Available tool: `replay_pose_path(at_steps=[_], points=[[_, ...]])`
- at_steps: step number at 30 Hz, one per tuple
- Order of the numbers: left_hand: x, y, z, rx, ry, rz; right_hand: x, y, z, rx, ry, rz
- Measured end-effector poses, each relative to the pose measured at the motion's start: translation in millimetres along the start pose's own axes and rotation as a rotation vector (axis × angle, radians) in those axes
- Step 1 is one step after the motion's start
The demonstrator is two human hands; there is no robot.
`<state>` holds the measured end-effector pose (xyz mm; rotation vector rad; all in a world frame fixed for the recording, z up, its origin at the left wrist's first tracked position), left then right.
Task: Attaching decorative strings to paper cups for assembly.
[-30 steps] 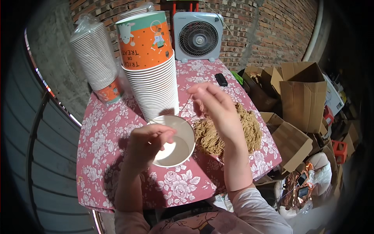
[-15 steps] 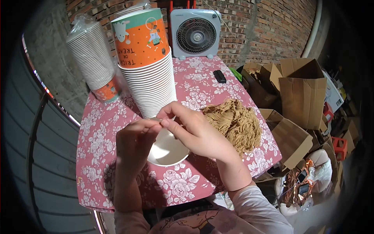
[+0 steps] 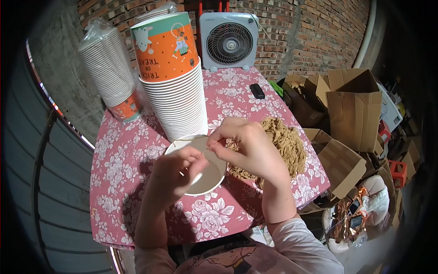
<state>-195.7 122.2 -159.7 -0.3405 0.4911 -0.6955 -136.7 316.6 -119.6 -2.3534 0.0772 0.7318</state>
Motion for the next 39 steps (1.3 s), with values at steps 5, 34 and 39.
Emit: replay_pose_path(at_steps=[5,34,39], points=[[21.2,12.6,-20.2,-0.418,0.256,-0.444,-3.2,-11.6,-1.8,0.086,0.02,0.08],[17.4,-18.8,26.0,0.599,0.169,0.14,1.5,2.8,-35.4,0.247,-0.31,0.026],[19.5,-20.3,29.8,0.543,0.165,0.166,2.1,4.6,-40.5,0.274,-0.313,0.035]])
Point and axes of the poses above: each hand's wrist, its own x-axis away from the middle knuckle, its own y-axis out of the palm, z = x × y, the point moved 3 cm from there along -x, towards the middle knuckle, and after that the axes turned 2 degrees about -z, right-handed, at the moved point
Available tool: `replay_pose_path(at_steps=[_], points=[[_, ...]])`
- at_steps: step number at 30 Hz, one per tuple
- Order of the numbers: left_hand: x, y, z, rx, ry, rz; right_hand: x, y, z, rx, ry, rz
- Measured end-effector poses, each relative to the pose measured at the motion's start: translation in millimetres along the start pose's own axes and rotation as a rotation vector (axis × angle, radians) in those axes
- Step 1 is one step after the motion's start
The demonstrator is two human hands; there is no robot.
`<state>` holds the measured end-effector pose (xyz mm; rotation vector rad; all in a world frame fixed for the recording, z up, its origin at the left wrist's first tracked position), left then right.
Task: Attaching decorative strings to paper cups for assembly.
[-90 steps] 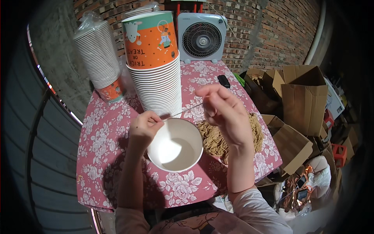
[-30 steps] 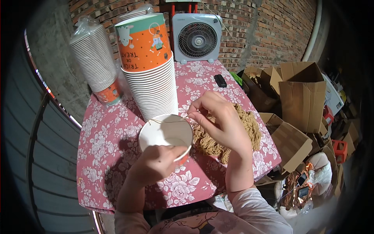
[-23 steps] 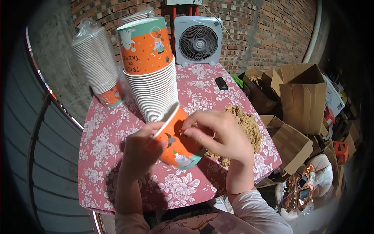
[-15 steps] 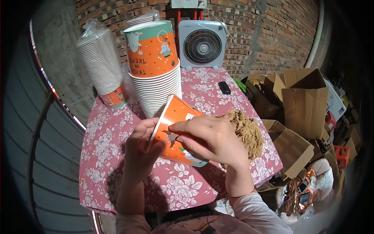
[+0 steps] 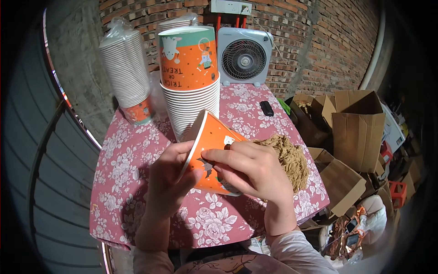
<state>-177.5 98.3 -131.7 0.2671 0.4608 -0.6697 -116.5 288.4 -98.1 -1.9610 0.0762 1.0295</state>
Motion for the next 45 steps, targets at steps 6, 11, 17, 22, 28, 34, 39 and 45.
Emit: replay_pose_path(at_steps=[6,11,17,22,28,34,39,45], points=[[1.1,-0.6,1.6,-0.009,0.012,0.042,-1.8,2.8,-3.3,0.041,0.013,-0.001],[0.2,-5.7,-2.2,-0.027,-0.02,0.022,-0.2,-1.8,0.6,-0.031,0.042,-0.03],[-1.4,-14.5,-14.5,0.047,-0.097,0.054,2.0,2.0,16.1,-0.482,0.273,0.02],[-9.1,-9.5,-12.3,0.164,-0.075,0.075,0.5,3.3,20.1,-0.536,0.218,0.119],[-13.8,-1.4,-10.2,0.11,-0.113,0.048,-1.9,1.1,20.3,-0.421,0.174,0.162],[-14.6,-2.2,-17.1,0.264,-0.156,0.054,-3.6,6.2,22.5,-0.389,0.186,0.252],[-13.2,-5.6,-17.4,0.172,-0.082,0.104,-6.0,10.1,19.7,-0.27,0.132,0.263],[-12.4,-9.5,-16.6,0.208,-0.233,0.099,-4.1,4.4,17.6,-0.335,0.184,0.149]])
Point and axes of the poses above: each hand's wrist, its own x-axis away from the middle knuckle, its own y-axis out of the palm, z = x × y, the point moved 3 cm from there along -x, towards the middle knuckle, and after that the axes turned 2 degrees about -z, right-handed, at the moved point
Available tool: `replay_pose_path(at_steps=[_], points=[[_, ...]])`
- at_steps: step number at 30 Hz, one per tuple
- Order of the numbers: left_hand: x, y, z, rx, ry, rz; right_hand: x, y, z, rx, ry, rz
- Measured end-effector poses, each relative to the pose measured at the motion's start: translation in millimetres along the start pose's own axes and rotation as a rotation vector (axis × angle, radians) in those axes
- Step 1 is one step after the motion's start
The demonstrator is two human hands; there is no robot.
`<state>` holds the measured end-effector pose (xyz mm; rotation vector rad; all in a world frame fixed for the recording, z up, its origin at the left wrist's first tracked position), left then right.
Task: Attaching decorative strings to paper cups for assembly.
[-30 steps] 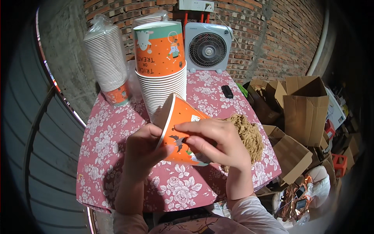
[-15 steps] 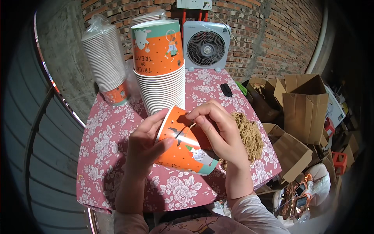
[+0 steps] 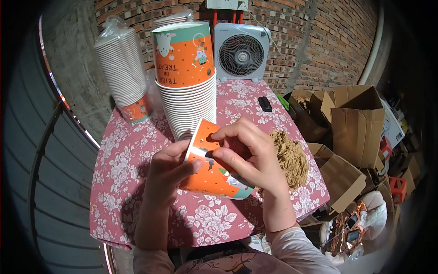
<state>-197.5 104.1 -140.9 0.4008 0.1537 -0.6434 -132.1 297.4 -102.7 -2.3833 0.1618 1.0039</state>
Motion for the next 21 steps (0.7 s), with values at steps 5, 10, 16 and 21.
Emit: replay_pose_path(at_steps=[5,10,16,21], points=[[0.0,-15.2,-19.8,-0.049,-0.141,-0.028,0.8,-7.9,-3.7,-0.072,0.044,-0.087],[-4.1,-0.8,-11.9,-0.622,0.354,0.158,1.6,-3.4,1.9,-0.177,0.115,-0.093],[-3.9,10.9,-25.4,-0.572,0.32,-0.204,2.2,5.7,6.3,-0.16,0.066,-0.167],[-3.9,22.0,-13.4,-0.641,0.216,-0.316,4.5,6.3,8.5,-0.185,0.041,-0.123]])
Point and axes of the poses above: each hand's wrist, its own x-axis away from the middle knuckle, its own y-axis out of the palm, z = x × y, the point moved 3 cm from there along -x, towards the middle knuckle, and after that the axes turned 2 degrees about -z, right-handed, at the moved point
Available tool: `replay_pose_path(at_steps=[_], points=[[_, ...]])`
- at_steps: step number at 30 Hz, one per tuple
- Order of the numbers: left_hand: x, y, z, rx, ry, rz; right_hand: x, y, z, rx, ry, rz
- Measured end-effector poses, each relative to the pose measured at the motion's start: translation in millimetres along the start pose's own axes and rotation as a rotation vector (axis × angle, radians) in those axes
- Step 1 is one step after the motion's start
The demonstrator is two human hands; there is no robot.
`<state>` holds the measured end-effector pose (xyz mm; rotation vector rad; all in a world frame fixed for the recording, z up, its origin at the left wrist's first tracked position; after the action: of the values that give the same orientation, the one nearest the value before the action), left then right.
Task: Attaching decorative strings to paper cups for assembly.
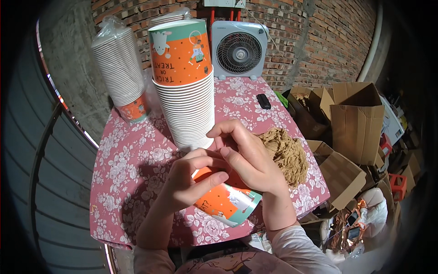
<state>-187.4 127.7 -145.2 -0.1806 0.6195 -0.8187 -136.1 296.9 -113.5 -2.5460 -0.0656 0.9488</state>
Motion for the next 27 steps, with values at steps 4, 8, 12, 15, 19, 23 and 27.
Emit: replay_pose_path(at_steps=[4,8,12,15,19,23,27], points=[[-0.1,2.0,3.4,0.004,0.109,0.033,-1.2,3.1,-6.4,-0.01,0.034,0.025],[2.2,5.3,5.4,-0.16,-0.001,0.017,-1.2,7.0,-9.0,-0.048,0.022,0.053],[1.9,-3.2,-4.3,-0.125,0.031,-0.015,0.1,4.6,-7.0,-0.087,0.063,0.07],[5.1,-12.2,-3.1,0.019,-0.004,0.074,-3.7,-10.3,-7.5,0.219,-0.181,0.014],[10.1,-23.2,-5.4,0.156,-0.057,0.129,-3.2,-7.6,-12.0,0.256,-0.201,-0.051],[7.5,-25.8,-3.0,0.071,-0.039,0.101,-0.7,-2.3,-13.3,0.35,-0.196,-0.017],[8.3,-24.4,4.3,0.03,0.047,0.156,0.2,-9.8,-18.8,0.429,-0.208,0.097]])
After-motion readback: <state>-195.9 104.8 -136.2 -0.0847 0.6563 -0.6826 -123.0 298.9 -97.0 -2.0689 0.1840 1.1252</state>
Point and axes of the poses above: each hand's wrist, its own x-axis away from the middle knuckle, its own y-axis out of the palm, z = x × y, the point moved 3 cm from there along -x, towards the middle knuckle, and after that the axes turned 2 degrees about -z, right-handed, at the moved point
